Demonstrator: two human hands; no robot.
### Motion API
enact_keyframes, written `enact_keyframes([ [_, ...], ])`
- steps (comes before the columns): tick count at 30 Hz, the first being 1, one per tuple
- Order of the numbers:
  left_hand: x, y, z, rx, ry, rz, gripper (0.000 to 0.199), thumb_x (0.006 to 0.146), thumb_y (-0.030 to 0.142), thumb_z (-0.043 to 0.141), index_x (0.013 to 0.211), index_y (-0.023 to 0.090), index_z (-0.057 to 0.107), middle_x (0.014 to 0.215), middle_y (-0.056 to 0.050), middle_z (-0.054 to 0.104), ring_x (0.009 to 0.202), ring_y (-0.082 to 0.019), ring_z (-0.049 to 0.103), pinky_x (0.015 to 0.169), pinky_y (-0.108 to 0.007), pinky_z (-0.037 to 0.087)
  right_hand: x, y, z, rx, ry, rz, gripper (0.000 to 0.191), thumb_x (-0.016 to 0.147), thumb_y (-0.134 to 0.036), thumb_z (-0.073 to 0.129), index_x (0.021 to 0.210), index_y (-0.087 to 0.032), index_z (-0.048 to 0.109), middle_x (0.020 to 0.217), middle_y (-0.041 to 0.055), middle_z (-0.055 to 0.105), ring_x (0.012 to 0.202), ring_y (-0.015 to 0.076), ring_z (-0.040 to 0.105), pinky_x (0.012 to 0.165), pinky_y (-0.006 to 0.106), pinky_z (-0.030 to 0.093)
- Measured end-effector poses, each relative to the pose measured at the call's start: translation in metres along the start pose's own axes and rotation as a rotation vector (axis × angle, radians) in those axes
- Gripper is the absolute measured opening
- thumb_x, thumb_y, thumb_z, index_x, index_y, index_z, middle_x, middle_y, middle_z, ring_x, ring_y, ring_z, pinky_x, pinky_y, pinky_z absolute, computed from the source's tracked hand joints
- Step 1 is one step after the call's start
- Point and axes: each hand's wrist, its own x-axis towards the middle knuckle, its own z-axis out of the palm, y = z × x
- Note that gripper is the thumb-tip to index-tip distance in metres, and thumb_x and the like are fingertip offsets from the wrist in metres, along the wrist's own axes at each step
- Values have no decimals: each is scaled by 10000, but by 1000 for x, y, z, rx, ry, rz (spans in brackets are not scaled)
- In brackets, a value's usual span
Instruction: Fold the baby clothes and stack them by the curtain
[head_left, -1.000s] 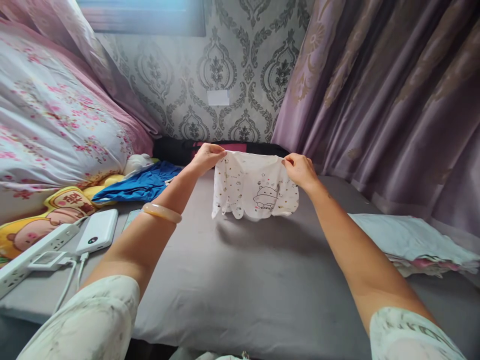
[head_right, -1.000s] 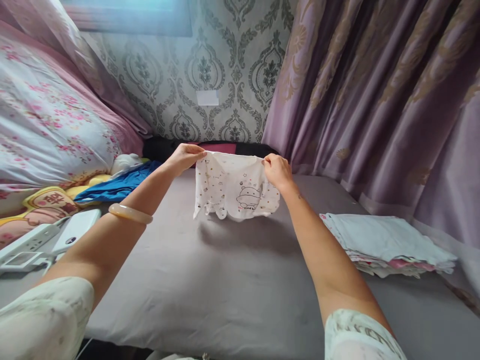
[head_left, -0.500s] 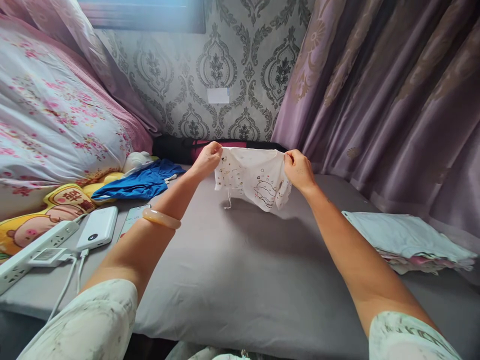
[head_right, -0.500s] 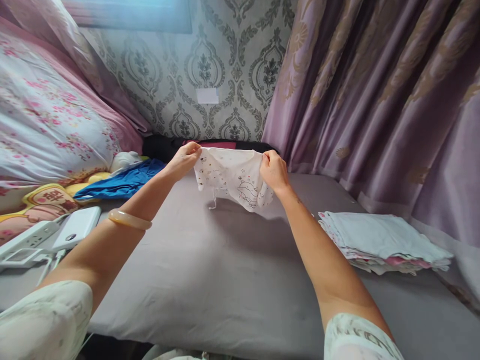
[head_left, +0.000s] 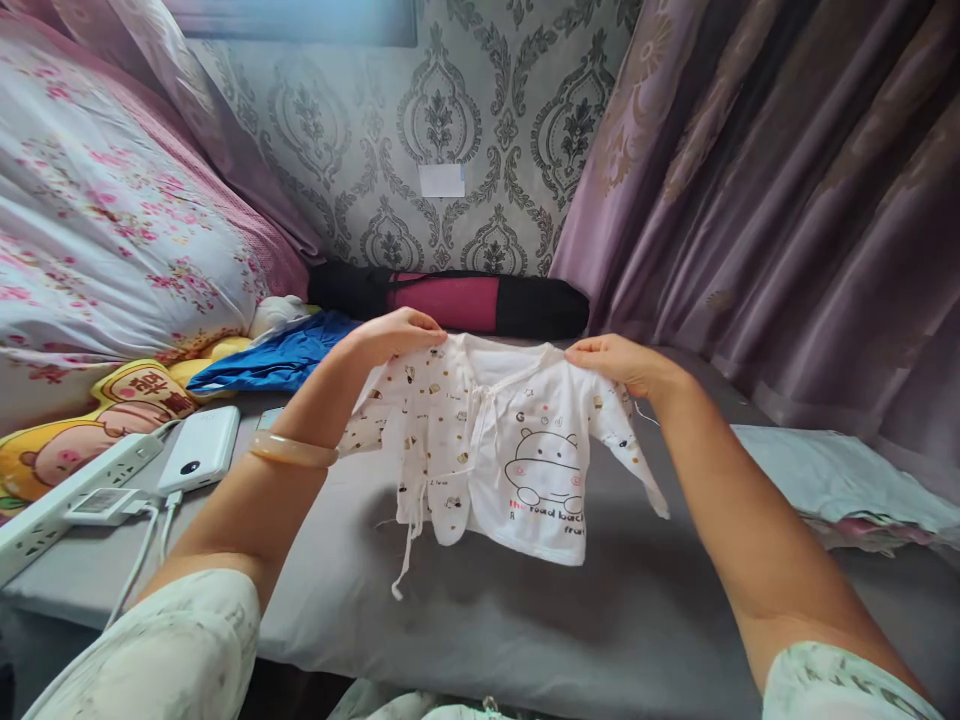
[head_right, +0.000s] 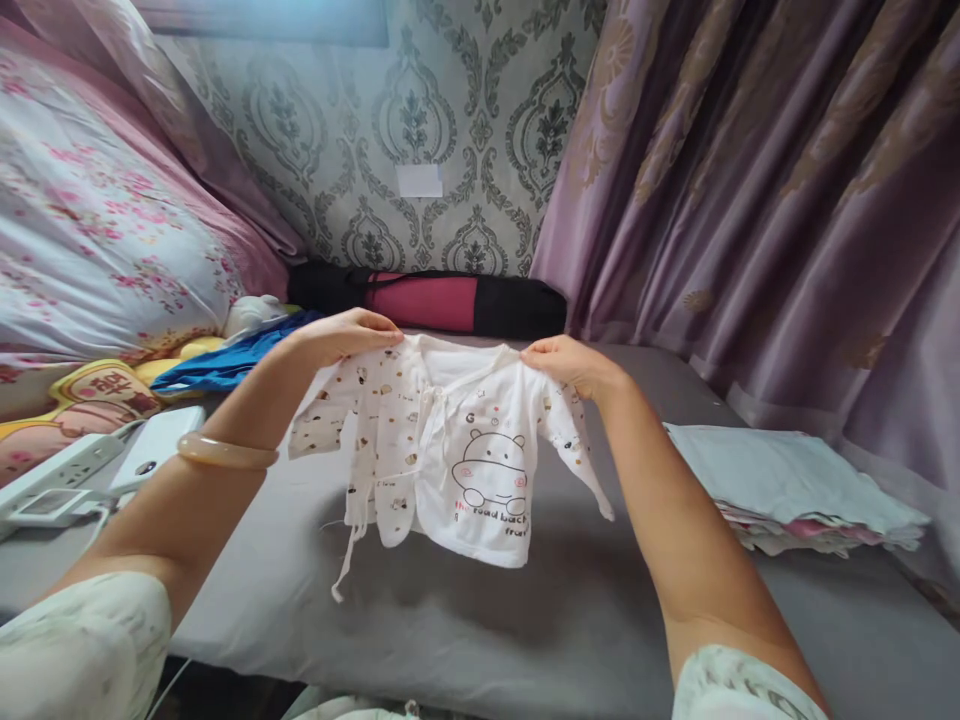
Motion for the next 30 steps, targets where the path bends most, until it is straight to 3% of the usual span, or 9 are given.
enact_keyframes([
  [2, 18, -22, 25, 30, -55, -34, 286, 663, 437, 680, 781, 180, 722, 569, 9, 545, 516, -127, 465, 480, -241, 296, 18, 27, 9, -142, -38, 19, 308, 741, -461, 687, 734, -155, 659, 584, -16, 579, 526, 103, 476, 480, 207, 358],
  [5, 39, -50, 67, 35, -109, -36, 245, 674, 379, 620, 725, 153, 700, 564, 9, 544, 549, -131, 479, 491, -230, 322, 44, 65, 28, -374, 23, 2, 235, 791, -348, 584, 683, -151, 655, 535, -42, 521, 533, 96, 443, 472, 201, 300],
  [10, 55, -74, 115, 216, -42, -58, 191, 704, 283, 539, 696, 135, 659, 590, -20, 558, 635, -164, 544, 545, -230, 375, 64, 105, 54, -632, 83, 10, 244, 866, -237, 490, 837, -143, 714, 836, 49, 708, 770, 152, 586, 615, 209, 377],
  [16, 64, -80, 127, 274, -67, -13, 217, 714, 316, 531, 724, 153, 674, 707, -57, 653, 742, -198, 592, 653, -253, 434, 68, 122, 66, -722, 69, 8, 330, 932, -219, 399, 1038, -186, 709, 1033, 79, 724, 932, 180, 625, 733, 215, 398],
  [23, 69, -78, 129, 262, -217, 94, 268, 752, 315, 537, 840, 139, 719, 794, -67, 714, 766, -195, 631, 676, -247, 449, 73, 109, 78, -697, 4, 55, 306, 949, -329, 439, 1065, -186, 684, 1070, 74, 711, 984, 191, 622, 721, 225, 400],
  [30, 73, -84, 140, 391, -83, 82, 256, 864, 324, 497, 893, 160, 691, 908, -94, 716, 859, -222, 645, 732, -276, 453, 72, 109, 90, -844, 58, 46, 335, 1017, -351, 306, 1130, -203, 583, 1159, 127, 662, 1034, 253, 624, 778, 300, 408],
])
